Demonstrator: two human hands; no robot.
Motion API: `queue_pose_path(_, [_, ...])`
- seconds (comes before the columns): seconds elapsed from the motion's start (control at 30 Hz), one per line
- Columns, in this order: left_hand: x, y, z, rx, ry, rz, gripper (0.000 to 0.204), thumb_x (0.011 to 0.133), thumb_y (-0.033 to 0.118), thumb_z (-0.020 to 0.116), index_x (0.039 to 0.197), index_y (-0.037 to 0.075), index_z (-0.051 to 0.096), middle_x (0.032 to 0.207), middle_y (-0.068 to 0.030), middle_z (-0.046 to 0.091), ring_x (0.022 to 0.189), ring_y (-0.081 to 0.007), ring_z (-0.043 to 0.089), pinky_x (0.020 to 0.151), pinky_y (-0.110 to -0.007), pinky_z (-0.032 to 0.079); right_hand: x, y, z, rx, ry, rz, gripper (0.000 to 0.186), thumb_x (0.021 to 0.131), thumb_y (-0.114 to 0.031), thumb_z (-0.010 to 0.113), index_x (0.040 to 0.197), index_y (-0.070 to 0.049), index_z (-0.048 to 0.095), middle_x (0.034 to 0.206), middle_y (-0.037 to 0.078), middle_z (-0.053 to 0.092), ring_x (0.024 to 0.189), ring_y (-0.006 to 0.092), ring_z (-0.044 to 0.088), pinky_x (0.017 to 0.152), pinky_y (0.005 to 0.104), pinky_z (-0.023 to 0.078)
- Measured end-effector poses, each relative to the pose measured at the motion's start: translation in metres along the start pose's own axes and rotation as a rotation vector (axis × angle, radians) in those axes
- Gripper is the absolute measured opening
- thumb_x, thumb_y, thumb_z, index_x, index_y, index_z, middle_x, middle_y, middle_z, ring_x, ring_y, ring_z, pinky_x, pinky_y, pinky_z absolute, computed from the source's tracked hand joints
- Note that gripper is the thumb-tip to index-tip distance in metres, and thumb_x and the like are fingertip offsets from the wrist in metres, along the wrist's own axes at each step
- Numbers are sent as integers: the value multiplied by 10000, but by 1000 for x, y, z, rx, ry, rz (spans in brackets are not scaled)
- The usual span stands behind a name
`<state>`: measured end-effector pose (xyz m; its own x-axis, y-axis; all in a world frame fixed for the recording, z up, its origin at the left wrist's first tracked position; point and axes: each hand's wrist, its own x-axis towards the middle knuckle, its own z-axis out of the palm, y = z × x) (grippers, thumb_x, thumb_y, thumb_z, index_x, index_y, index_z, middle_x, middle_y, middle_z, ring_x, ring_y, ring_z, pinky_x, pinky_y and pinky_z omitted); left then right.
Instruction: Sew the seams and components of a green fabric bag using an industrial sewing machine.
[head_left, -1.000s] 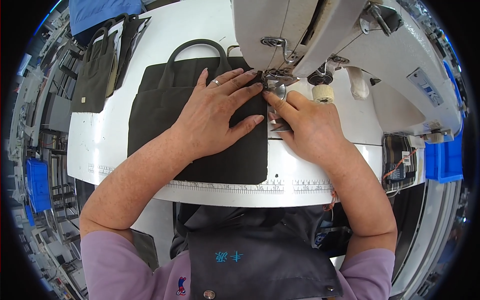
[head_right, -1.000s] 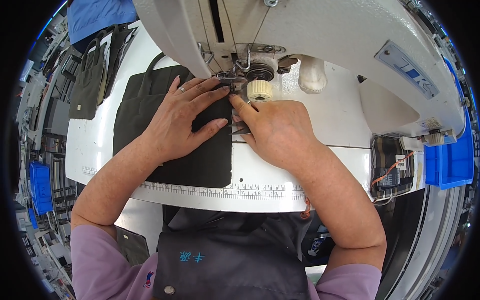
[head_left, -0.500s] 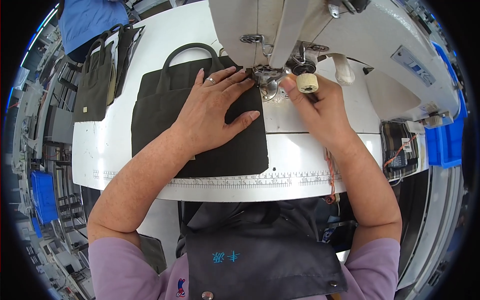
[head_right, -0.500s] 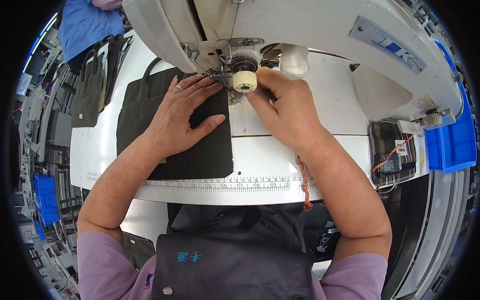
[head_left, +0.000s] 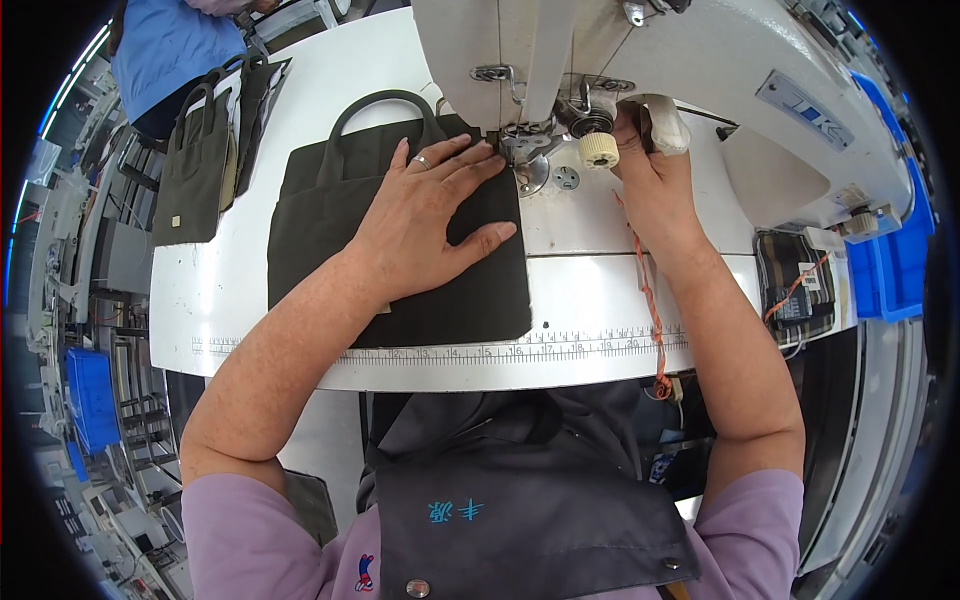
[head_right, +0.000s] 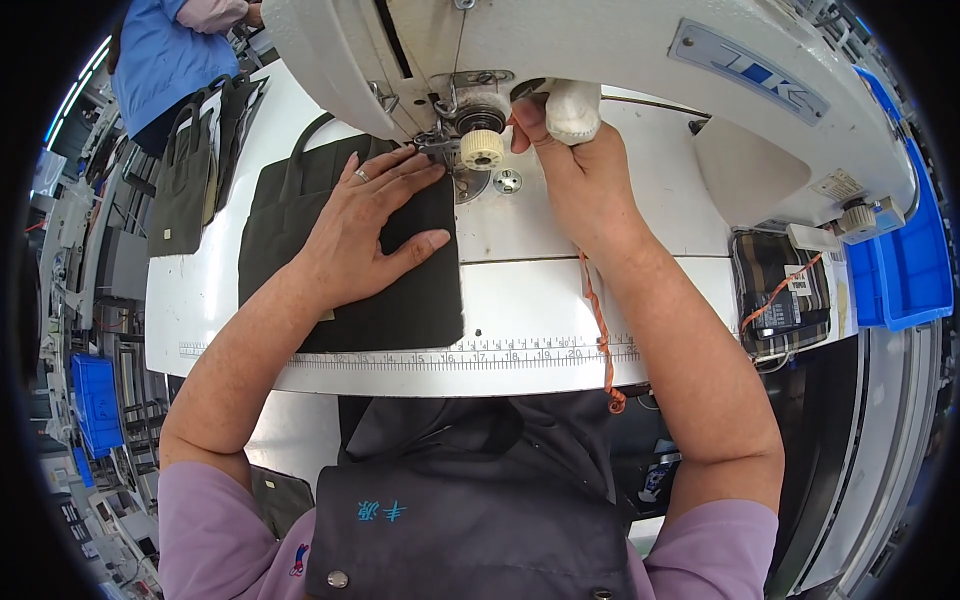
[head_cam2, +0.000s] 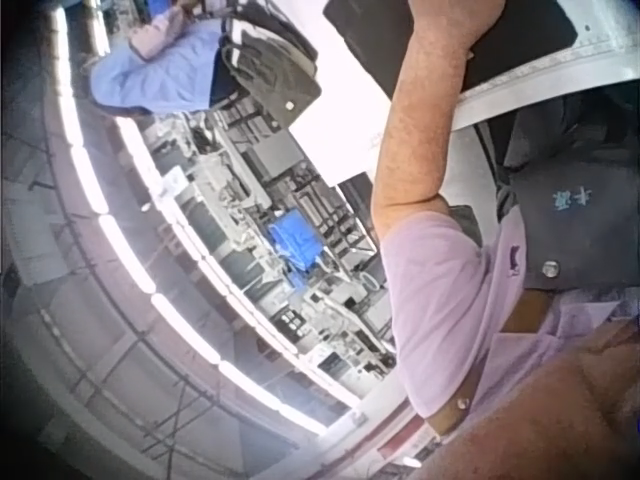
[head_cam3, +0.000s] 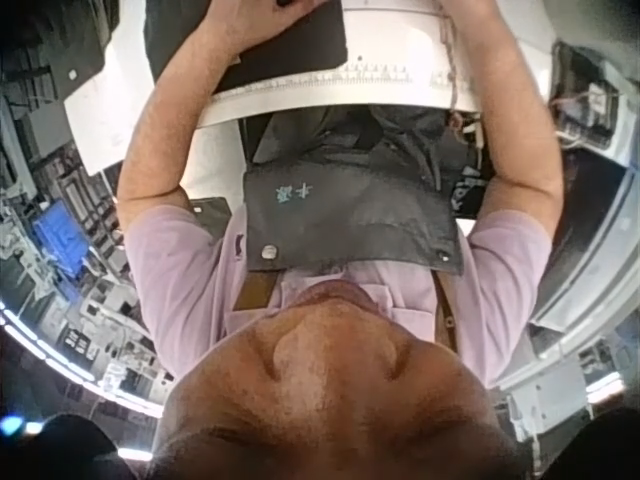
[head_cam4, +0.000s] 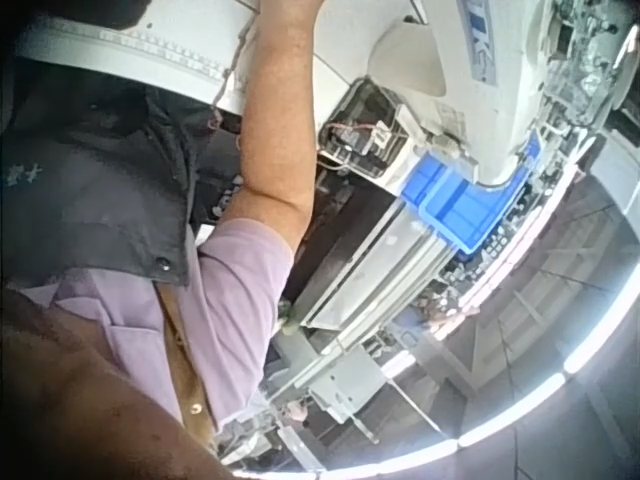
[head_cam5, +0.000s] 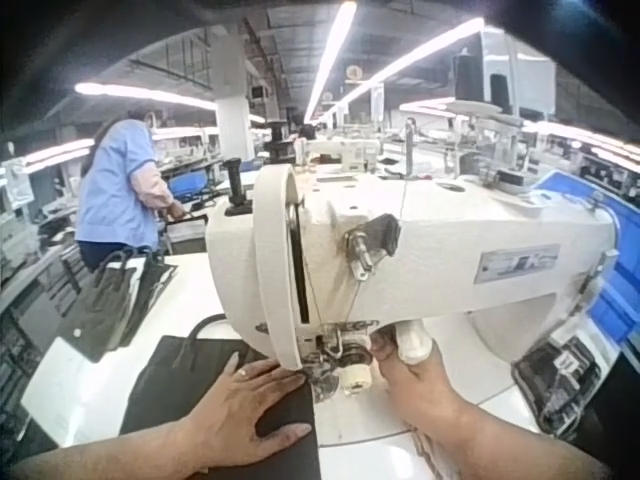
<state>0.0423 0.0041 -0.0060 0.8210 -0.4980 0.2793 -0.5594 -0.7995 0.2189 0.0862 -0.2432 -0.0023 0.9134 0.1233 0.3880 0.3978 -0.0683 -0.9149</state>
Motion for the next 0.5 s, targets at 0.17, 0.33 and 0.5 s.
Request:
queue_pose_path(0.17, [-4,3,-1,22,-13,5,686,948,546,655,1435,69,577,1518,-136,543,1485,-319,408,1204,-685,238,0,-2,-5,-42,-19,34,408,1071,-402,593,938,-29,691,813,-9,635,788,96,533,757,274,445])
queue_pose_path(0.33, [-5,5,-2,17,-30,-14,691,953,552,647,1442,70,570,1529,-127,534,1495,-310,397,1214,-677,225,-1,-2,-5,-80,-25,78,415,1064,-414,601,933,-35,709,792,-17,632,749,83,514,711,268,423])
queue_pose_path(0.5, [-5,6,-3,22,-36,-14,686,959,539,643,1445,61,562,1531,-126,530,1501,-309,387,1218,-675,215,-2,-2,-3,-16,-19,5,390,1068,-385,607,953,-30,722,783,-21,629,745,81,528,691,281,438])
